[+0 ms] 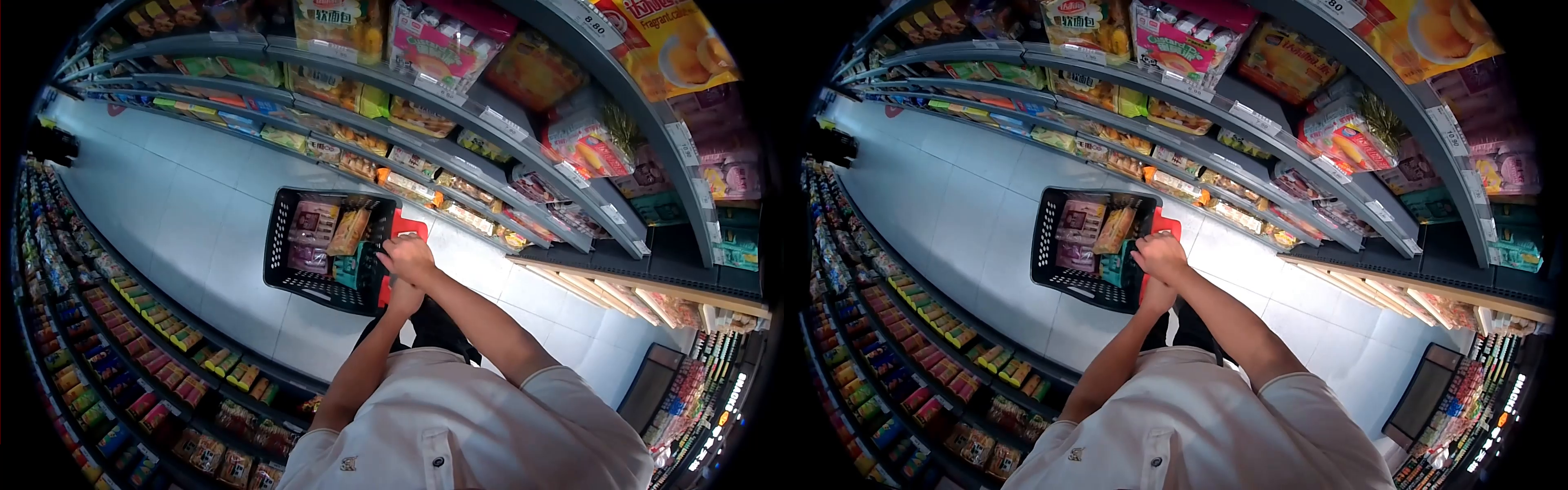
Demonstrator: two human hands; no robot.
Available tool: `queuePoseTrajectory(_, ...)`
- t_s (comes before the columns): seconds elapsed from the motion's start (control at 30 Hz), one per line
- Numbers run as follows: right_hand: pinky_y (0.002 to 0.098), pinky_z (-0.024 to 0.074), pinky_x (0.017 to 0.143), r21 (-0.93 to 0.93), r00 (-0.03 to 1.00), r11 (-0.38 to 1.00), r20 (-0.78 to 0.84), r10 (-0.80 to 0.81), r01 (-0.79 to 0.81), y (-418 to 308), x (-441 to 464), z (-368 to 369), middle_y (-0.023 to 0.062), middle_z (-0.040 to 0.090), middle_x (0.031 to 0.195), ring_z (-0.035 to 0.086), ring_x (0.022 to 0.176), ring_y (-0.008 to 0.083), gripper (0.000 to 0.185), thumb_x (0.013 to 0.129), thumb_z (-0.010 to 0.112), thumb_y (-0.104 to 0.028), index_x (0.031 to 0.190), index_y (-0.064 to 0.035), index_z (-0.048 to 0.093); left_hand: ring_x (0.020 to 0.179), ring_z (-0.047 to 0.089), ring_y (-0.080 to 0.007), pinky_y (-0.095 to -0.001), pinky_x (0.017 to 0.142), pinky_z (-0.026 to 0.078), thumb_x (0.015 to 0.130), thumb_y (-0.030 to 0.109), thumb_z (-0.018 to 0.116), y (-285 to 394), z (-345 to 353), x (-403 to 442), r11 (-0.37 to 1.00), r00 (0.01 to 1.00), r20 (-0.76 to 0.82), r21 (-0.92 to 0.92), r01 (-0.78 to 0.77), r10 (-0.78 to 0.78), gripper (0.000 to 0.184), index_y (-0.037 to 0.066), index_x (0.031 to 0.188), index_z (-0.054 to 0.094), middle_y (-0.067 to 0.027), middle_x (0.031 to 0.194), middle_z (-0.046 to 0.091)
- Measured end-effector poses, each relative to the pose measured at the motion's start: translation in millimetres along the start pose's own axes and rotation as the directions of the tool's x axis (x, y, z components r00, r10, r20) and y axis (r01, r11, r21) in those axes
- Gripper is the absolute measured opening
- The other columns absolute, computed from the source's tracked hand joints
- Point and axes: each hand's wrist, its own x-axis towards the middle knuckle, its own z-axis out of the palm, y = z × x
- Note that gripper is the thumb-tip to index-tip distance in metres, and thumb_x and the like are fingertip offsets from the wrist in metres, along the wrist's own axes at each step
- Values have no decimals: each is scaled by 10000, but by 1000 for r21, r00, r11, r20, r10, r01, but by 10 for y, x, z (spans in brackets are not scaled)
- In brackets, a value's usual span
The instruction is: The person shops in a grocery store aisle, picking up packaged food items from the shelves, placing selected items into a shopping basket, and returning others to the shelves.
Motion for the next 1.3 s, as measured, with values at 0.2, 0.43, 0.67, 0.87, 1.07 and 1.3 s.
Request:
queuePoseTrajectory(0.2,441,521,851,9,1000,1000,-9,-3,3,-121,87,40,122,722,866,695,880,307,282,925,654,-346,873,-72,691,1172,639,-396,-471,934,496,983,168,575,-123,-140,-7,999,1000,6,24,29,-29,344,-31,1262,611,-259,1239,669)
queuePoseTrajectory(0.43,441,525,821,54,994,997,-95,-59,64,-237,231,96,100,720,839,696,858,298,276,901,676,-340,830,-74,687,1147,645,-427,-489,906,506,979,209,582,52,-351,16,999,995,-103,49,-1,6,369,-24,1263,615,-275,1202,680)
queuePoseTrajectory(0.67,437,512,826,214,984,964,-105,-141,161,-372,484,162,92,716,880,688,879,298,258,902,679,-325,827,-78,676,967,663,-477,-545,776,492,946,228,624,179,-630,6,943,961,-194,231,239,-196,307,-15,1126,678,-280,1011,705)
queuePoseTrajectory(0.87,428,534,828,599,962,758,-89,-258,259,-341,603,-69,91,721,937,693,918,311,212,896,686,-280,942,-75,715,872,676,-473,-536,707,519,903,238,684,177,-746,-76,861,875,-381,290,419,-298,296,9,1092,687,-264,934,703)
queuePoseTrajectory(1.07,346,561,702,776,984,623,-169,53,100,203,733,-502,137,724,867,723,780,268,118,916,715,-125,978,-26,721,820,705,-423,-488,716,552,870,232,775,542,-854,-24,785,754,-554,263,560,-352,254,66,1039,684,-203,863,729)
queuePoseTrajectory(1.3,289,527,735,859,600,-8,364,713,-512,2280,963,234,80,713,1007,695,846,162,465,958,731,-333,1285,-39,581,914,700,-422,-450,777,556,910,146,716,523,-791,152,725,682,-616,248,642,-394,230,56,1121,701,-200,1148,724)
